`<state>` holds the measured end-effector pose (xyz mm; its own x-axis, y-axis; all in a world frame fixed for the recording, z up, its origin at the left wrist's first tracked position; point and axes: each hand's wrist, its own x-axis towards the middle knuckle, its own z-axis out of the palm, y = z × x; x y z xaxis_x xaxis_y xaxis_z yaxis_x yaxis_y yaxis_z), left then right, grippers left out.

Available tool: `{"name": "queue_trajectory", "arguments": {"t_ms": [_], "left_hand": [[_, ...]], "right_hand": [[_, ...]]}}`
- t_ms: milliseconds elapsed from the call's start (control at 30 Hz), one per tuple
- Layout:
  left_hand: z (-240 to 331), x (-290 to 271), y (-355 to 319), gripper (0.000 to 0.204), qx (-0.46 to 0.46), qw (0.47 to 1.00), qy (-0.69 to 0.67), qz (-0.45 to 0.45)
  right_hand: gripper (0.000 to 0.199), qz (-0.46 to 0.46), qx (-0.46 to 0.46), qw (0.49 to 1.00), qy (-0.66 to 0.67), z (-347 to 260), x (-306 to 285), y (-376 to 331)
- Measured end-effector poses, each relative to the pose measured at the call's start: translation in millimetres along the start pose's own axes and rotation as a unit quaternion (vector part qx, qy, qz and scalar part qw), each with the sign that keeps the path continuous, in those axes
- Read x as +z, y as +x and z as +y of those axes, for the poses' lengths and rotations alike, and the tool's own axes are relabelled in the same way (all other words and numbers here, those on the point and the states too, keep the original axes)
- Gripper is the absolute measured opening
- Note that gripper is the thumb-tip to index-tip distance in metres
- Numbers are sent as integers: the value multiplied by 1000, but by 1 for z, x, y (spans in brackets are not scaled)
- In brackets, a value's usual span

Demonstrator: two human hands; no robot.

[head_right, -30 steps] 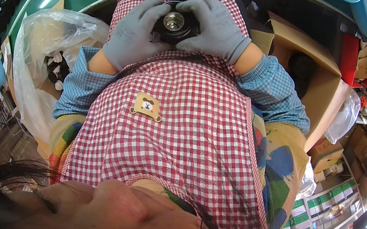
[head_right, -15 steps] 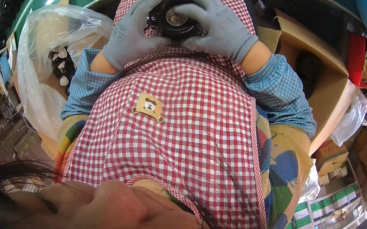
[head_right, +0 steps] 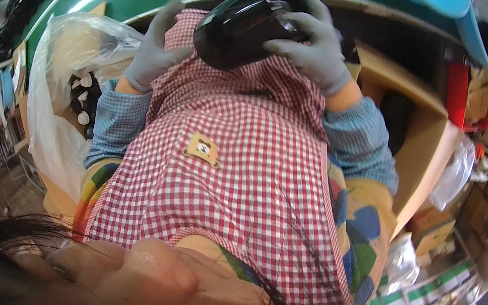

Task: The person assembles small black table lamps by inserting a metal rod into the base, screwing in a light bulb, and attaching a white lampshade. They repeat this process for multiple units, placing finished lamps into a cardboard box.

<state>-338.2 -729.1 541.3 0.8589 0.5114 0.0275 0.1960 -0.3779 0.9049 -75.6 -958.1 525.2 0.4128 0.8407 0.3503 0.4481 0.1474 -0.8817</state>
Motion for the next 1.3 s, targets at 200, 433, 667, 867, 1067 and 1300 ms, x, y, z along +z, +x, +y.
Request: {"name": "queue_trajectory", "arguments": {"t_ms": [200,433,667,867,1067,1300], "left_hand": [[17,-2,-6,143,171,985,-1,14],[61,-31,37,93,144,971,189,16],[31,72,31,82,68,909,396,-109],[10,56,56,80,113,941,291,-129],[51,46,37,75,114,944,274,-141],[77,6,90,43,324,871,290,231]], "right_hand": [[45,45,152,819,551,-2,57,-6],[42,-115,368,917,97,59,7,-2],[52,30,42,953,-297,107,-40,86],[76,2,-15,801,-598,137,-16,179],[27,-63,76,800,-592,80,-40,221],[35,-184,99,978,-20,24,-73,149]]}}
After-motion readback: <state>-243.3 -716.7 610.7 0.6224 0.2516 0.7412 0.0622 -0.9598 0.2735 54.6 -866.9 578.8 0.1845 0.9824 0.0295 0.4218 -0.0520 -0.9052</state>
